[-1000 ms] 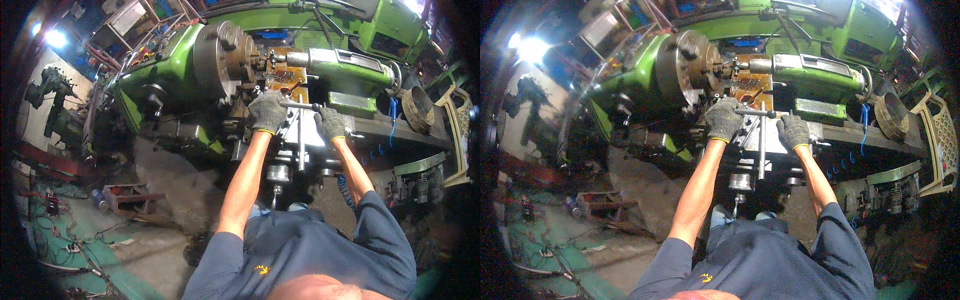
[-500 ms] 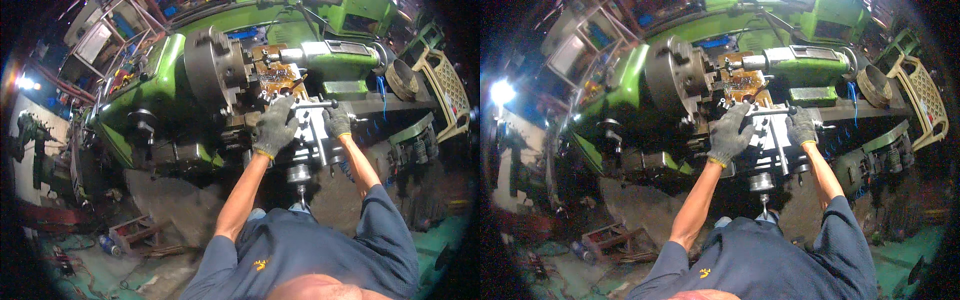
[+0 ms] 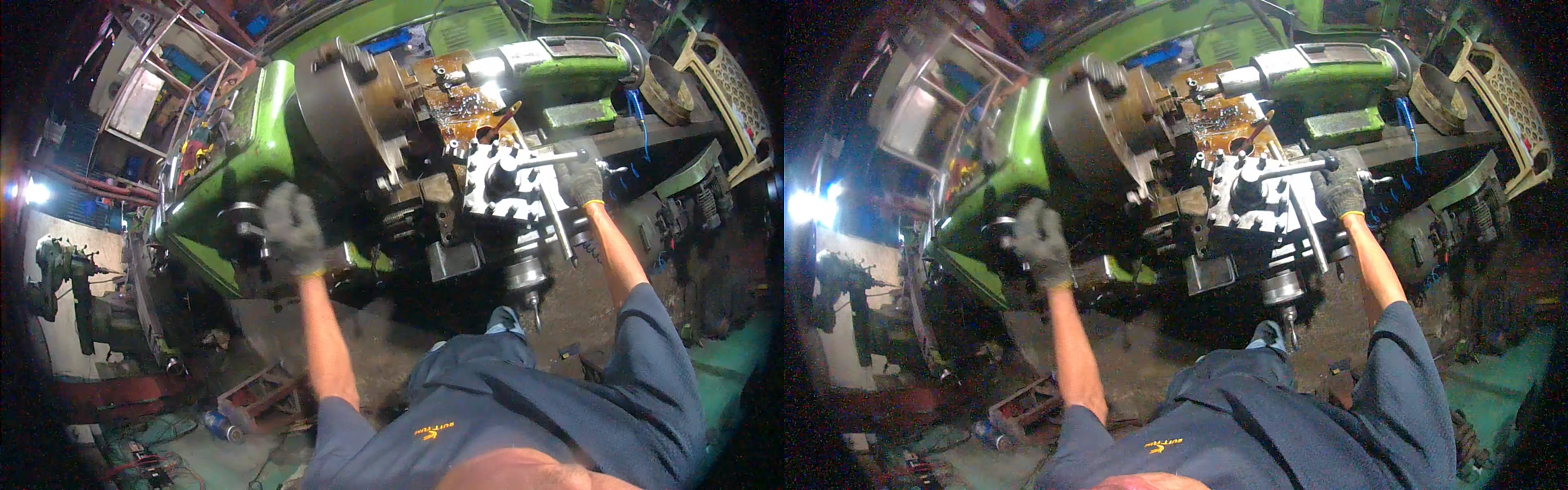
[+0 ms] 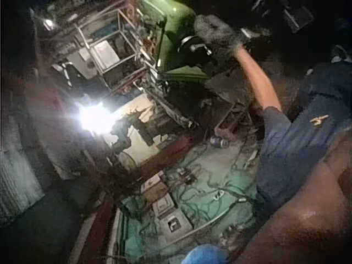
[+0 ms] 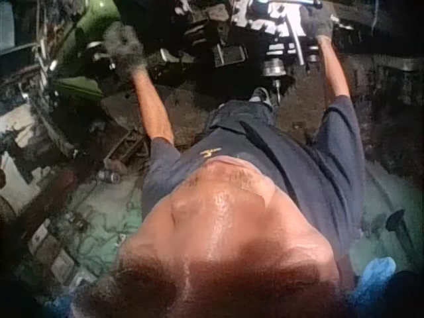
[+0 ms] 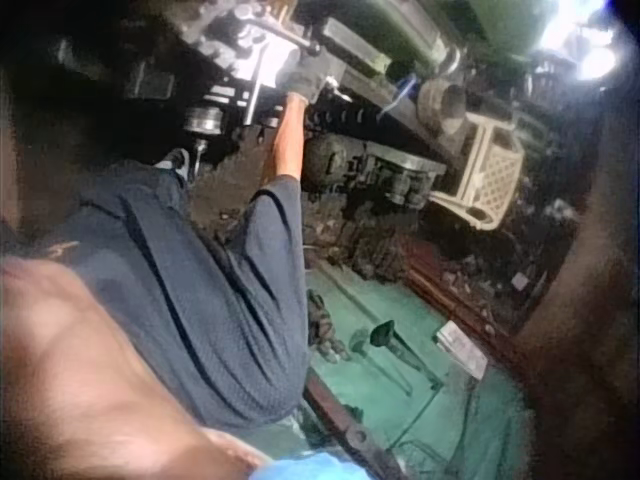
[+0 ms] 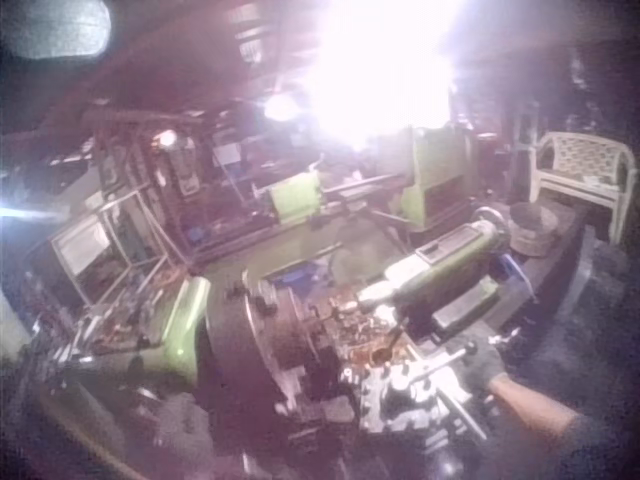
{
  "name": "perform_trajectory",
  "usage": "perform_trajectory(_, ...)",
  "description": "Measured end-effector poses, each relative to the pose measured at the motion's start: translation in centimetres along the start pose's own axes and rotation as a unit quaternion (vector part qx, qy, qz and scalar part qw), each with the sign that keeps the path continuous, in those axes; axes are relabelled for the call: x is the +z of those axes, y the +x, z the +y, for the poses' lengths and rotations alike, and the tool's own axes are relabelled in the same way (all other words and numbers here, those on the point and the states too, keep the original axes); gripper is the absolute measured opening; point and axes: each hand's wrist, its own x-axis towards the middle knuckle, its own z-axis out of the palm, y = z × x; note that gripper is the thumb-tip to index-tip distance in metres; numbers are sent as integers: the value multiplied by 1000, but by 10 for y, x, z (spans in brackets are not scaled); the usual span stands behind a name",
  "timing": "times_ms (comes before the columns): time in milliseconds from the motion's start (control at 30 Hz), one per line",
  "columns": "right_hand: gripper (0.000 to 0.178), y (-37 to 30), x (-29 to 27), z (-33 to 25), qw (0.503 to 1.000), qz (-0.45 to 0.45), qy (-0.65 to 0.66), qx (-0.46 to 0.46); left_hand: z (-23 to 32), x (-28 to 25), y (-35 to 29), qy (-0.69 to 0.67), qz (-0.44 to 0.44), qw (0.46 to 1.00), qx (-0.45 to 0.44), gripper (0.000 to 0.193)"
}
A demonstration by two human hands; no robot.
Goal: The person operates a green industrial lathe, using both hands to manipulate the tool post and control levers. They adjust the cutting tool position against a rotating metal workpiece, generating metal shavings, and periodically use a compressed air hose to clear debris from the work area.
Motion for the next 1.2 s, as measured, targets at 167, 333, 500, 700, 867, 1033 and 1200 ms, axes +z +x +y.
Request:
perform_trajectory(167,33,0,-20,-16,996,-52,-39,66,-60,15,118,-21,93,994,59,27)
perform_trajectory(333,32,2,-5,-2,1000,4,-16,3,-165,79,140,-7,75,996,46,28)
perform_trajectory(500,32,4,-10,-15,996,-35,-1,87,-180,103,145,114,121,986,4,28)
perform_trajectory(700,41,-3,-2,3,999,-14,-27,27,-169,111,140,21,189,975,112,9)
perform_trajectory(867,39,3,-5,-7,999,-25,-39,28,-192,109,142,-78,212,970,89,5)
perform_trajectory(1033,30,2,-9,-9,998,-32,-12,55,-195,116,141,69,197,974,90,10)
perform_trajectory(1200,31,4,-17,-18,993,-65,2,103,-181,109,136,40,161,984,59,11)
